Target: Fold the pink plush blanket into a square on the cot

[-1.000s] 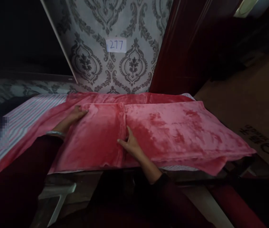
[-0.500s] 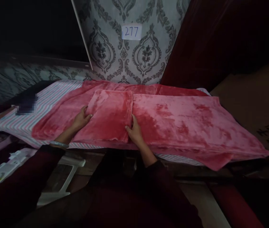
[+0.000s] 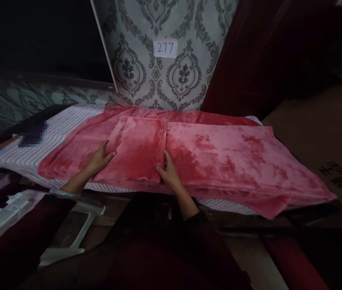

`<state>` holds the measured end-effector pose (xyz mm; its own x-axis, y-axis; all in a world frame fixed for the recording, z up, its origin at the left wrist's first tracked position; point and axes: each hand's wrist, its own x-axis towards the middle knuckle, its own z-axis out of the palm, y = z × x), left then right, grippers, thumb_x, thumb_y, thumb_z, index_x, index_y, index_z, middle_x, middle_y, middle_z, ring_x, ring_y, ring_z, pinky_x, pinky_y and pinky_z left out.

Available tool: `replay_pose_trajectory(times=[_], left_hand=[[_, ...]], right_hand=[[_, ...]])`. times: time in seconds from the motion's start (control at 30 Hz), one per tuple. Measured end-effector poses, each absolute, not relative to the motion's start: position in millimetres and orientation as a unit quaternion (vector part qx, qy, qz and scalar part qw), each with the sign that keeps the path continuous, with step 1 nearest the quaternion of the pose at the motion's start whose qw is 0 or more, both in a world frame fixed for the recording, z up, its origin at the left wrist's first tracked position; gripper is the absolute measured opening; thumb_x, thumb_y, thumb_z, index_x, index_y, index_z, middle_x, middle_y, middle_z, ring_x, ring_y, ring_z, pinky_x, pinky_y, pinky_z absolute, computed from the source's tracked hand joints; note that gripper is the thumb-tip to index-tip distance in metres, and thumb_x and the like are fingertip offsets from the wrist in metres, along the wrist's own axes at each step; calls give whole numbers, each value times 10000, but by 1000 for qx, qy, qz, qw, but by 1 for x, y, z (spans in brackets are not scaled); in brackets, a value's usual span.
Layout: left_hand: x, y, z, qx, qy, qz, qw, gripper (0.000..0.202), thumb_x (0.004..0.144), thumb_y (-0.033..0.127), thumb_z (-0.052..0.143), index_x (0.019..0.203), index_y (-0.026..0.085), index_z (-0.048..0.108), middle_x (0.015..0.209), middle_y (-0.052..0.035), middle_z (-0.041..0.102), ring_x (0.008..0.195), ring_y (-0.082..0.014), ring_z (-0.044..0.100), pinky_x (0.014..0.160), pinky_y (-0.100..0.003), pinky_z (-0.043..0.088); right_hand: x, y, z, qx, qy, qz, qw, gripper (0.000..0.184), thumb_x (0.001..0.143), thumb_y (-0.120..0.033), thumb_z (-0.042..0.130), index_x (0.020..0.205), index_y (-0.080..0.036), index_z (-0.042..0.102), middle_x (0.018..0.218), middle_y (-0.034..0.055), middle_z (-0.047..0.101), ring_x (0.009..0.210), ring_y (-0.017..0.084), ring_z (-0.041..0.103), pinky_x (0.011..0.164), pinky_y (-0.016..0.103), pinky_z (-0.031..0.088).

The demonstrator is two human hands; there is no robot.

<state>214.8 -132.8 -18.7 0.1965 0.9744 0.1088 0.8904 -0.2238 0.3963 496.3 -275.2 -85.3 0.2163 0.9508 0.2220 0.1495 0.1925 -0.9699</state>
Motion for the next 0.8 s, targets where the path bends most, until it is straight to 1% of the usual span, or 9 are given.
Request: replay_pose_trajectory(times=[0.07,0.13,0.17,0.23,0.33,0.5,0.6,0.7,0.8], left_hand=[[212,-137,-15,758,617,158,139,838,914,502,594,1588,129,264,1115,-140,734,1015,-323,718,870,-394,539],[209,-145,-13,757,624,132,144,909,902,528,604,1609,126,198,1012,-119,746,942,-332,729,819,-395,547],[209,-149,-13,759,624,126,134,921,902,525,605,1615,127,180,1045,-132,745,964,-344,727,831,-405,546],[209,-157,-15,768,618,134,104,869,924,489,579,1615,131,191,1231,-179,701,1090,-369,696,910,-432,531],[208,-160,-18,773,613,135,93,792,954,449,533,1611,136,220,1382,-205,626,1179,-388,658,971,-461,510],[204,-155,-18,768,614,140,116,790,947,461,547,1606,145,245,1462,-194,573,1225,-374,638,1001,-448,510],[202,-154,-17,759,626,135,121,804,941,482,553,1605,145,250,1429,-191,601,1214,-379,645,989,-453,518],[203,-155,-16,756,629,133,118,799,941,485,547,1606,155,253,1408,-187,617,1197,-380,654,974,-453,522],[204,-157,-13,751,636,130,120,795,947,484,538,1609,150,250,1394,-185,627,1204,-373,652,979,-446,522]], right_hand=[[494,-279,-81,-539,-512,358,565,970,799,-409,694,1619,-198,220,1557,146,458,1341,285,550,1134,497,444],[491,-284,-75,-561,-528,330,545,1012,759,-382,720,1621,-186,227,1592,145,411,1413,302,474,1183,503,381],[490,-286,-72,-573,-543,309,531,1005,746,-348,715,1619,-181,245,1608,138,391,1449,304,427,1205,498,348],[487,-291,-67,-590,-568,276,503,946,742,-271,656,1610,-176,292,1617,118,385,1485,293,371,1223,481,316],[485,-295,-64,-607,-578,261,478,876,751,-214,569,1596,-176,342,1588,102,437,1473,279,390,1210,470,338],[487,-296,-70,-617,-565,276,473,886,782,-235,572,1620,-197,284,1500,98,539,1349,272,534,1126,473,441],[490,-296,-65,-620,-573,274,461,855,807,-223,560,1618,-213,291,1444,95,586,1299,266,571,1097,459,467],[488,-295,-42,-668,-590,208,402,723,862,-229,526,1570,-162,397,1430,157,583,1321,321,540,1127,529,418],[473,-285,-11,-706,-614,115,334,646,920,-269,523,1542,-117,443,1509,214,494,1415,369,424,1182,576,316]])
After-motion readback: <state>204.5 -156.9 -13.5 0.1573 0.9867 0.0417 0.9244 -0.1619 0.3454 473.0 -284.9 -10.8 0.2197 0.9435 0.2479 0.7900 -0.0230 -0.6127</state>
